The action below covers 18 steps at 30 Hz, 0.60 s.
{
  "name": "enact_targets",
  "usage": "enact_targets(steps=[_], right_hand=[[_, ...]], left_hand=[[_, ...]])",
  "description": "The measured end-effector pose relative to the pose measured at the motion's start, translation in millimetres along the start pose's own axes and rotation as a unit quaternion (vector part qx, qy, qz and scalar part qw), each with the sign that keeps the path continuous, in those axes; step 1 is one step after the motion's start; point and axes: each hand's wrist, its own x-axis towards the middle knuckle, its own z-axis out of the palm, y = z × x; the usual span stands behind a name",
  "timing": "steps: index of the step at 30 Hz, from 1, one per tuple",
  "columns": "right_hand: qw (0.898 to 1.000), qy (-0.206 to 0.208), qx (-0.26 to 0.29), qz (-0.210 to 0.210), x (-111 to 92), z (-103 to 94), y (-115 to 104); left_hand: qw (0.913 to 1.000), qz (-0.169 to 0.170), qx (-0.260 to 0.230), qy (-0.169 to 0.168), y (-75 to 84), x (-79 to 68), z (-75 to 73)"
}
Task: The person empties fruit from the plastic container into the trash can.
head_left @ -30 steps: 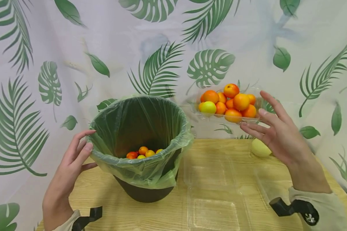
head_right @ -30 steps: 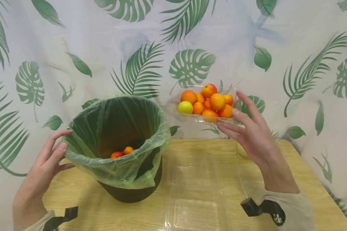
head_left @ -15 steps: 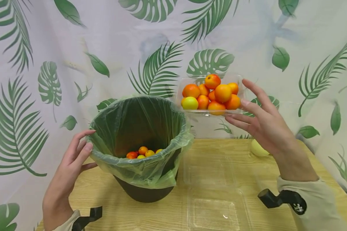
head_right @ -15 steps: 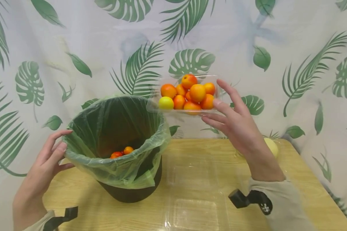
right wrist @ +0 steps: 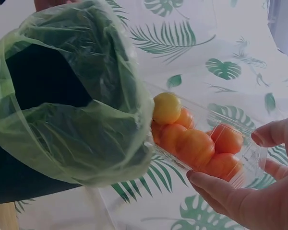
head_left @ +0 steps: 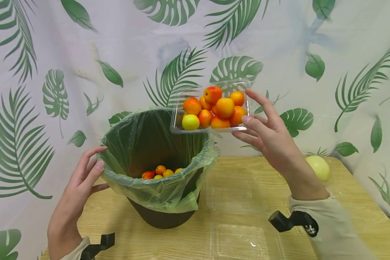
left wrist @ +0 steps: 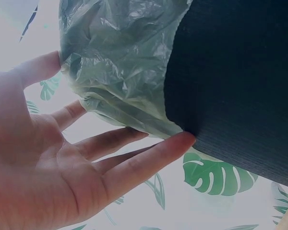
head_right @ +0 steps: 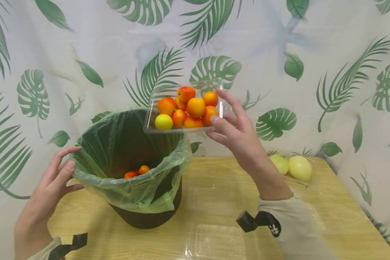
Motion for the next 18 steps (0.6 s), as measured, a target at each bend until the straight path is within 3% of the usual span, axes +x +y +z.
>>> enact_targets(steps=[18], right_hand=[[0.995,-0.019,-0.088,-0.032,16,36.0,20]], left_hand=[[1.0000,0.002,-0.001,0.000,-1.0,0.3,-1.5]])
